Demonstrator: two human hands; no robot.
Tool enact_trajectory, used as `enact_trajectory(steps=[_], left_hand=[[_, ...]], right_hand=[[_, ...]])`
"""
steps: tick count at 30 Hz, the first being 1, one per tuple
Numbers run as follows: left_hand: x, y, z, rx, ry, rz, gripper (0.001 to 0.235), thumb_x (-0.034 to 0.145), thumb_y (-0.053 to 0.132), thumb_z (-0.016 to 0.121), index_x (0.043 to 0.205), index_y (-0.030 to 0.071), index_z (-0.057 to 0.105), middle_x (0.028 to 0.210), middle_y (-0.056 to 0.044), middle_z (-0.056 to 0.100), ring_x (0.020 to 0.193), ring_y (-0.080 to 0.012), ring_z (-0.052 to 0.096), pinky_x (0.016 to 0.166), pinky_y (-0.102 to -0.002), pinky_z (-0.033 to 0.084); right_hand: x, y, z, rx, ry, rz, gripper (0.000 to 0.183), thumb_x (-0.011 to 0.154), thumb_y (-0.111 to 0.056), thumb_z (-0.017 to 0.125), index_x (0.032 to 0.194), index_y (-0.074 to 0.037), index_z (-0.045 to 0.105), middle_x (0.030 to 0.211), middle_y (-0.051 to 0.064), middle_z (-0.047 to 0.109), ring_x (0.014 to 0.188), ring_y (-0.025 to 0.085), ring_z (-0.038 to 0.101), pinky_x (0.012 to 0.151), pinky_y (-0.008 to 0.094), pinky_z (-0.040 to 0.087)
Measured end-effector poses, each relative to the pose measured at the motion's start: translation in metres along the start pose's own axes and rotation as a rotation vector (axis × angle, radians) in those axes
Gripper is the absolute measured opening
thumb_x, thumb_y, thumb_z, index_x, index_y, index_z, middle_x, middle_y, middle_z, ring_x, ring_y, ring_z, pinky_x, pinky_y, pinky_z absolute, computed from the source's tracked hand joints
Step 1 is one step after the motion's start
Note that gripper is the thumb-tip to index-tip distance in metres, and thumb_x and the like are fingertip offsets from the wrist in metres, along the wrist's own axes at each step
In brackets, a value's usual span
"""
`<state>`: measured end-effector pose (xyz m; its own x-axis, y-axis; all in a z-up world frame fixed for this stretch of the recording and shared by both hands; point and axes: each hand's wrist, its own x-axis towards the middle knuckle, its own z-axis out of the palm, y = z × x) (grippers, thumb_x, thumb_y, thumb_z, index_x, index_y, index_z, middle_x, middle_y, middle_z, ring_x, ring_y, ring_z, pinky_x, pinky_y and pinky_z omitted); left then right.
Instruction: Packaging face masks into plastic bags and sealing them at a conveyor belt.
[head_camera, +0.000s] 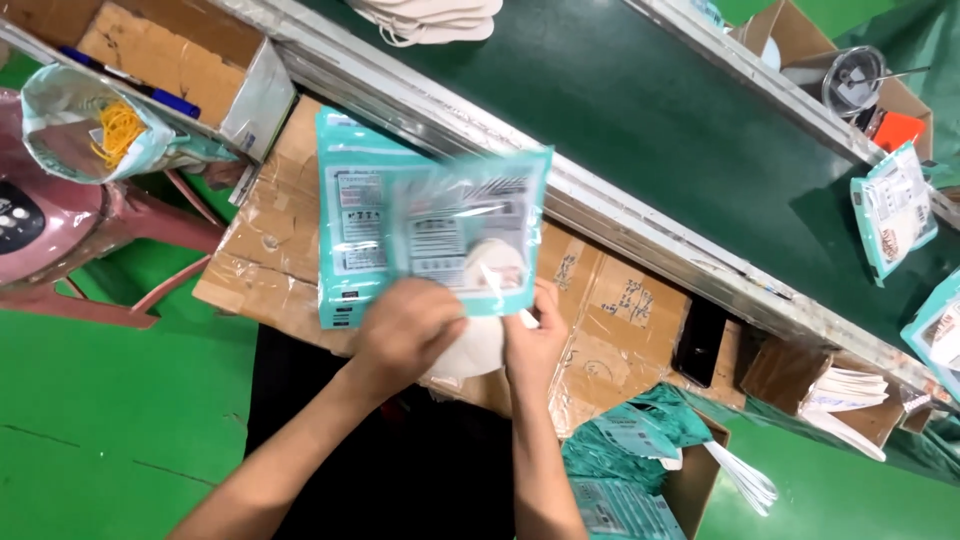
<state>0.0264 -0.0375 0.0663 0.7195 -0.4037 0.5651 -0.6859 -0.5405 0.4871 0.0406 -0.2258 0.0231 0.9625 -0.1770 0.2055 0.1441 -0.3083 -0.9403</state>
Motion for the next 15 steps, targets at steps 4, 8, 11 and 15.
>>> enact_trajectory(steps=[4, 8, 11, 15], left_hand=[[0.004, 0.006, -0.002, -0.327, 0.534, -0.347, 0.042, 0.095, 0.021, 0.07, 0.124, -0.005, 0.054, 0.121, -0.016, 0.061, 0.115, -0.0274, 0.058, 0.098, -0.038, 0.048], [-0.027, -0.002, 0.062, -0.78, 0.249, -1.216, 0.046, 0.084, 0.014, 0.08, 0.123, -0.003, 0.061, 0.119, -0.011, 0.069, 0.111, -0.0211, 0.065, 0.095, -0.034, 0.051], [-0.014, 0.013, 0.058, -0.89, 0.479, -1.004, 0.031, 0.093, 0.011, 0.071, 0.118, -0.007, 0.069, 0.112, -0.014, 0.073, 0.1, -0.0194, 0.068, 0.09, -0.034, 0.055], [-0.005, 0.006, 0.054, -1.124, 0.698, -0.969, 0.027, 0.094, 0.009, 0.069, 0.115, -0.008, 0.067, 0.107, -0.011, 0.074, 0.091, -0.018, 0.072, 0.076, -0.033, 0.06]], right_hand=[[-0.002, -0.002, -0.006, 0.37, 0.028, 0.197, 0.014, 0.086, -0.003, 0.075, 0.098, 0.002, 0.07, 0.112, 0.002, 0.066, 0.102, 0.014, 0.063, 0.091, 0.027, 0.051], [0.0, 0.015, 0.008, 0.228, -0.053, 0.209, 0.032, 0.087, -0.003, 0.075, 0.117, 0.0, 0.064, 0.107, 0.006, 0.068, 0.099, 0.013, 0.062, 0.088, 0.028, 0.052], [-0.008, 0.003, 0.012, 0.443, 0.156, 0.191, 0.042, 0.09, -0.003, 0.072, 0.129, -0.002, 0.057, 0.111, 0.008, 0.066, 0.103, 0.015, 0.062, 0.091, 0.032, 0.052], [-0.023, 0.008, -0.009, 0.935, -0.14, 0.739, 0.03, 0.091, -0.013, 0.063, 0.119, -0.004, 0.065, 0.107, 0.011, 0.074, 0.092, 0.021, 0.071, 0.08, 0.038, 0.06]])
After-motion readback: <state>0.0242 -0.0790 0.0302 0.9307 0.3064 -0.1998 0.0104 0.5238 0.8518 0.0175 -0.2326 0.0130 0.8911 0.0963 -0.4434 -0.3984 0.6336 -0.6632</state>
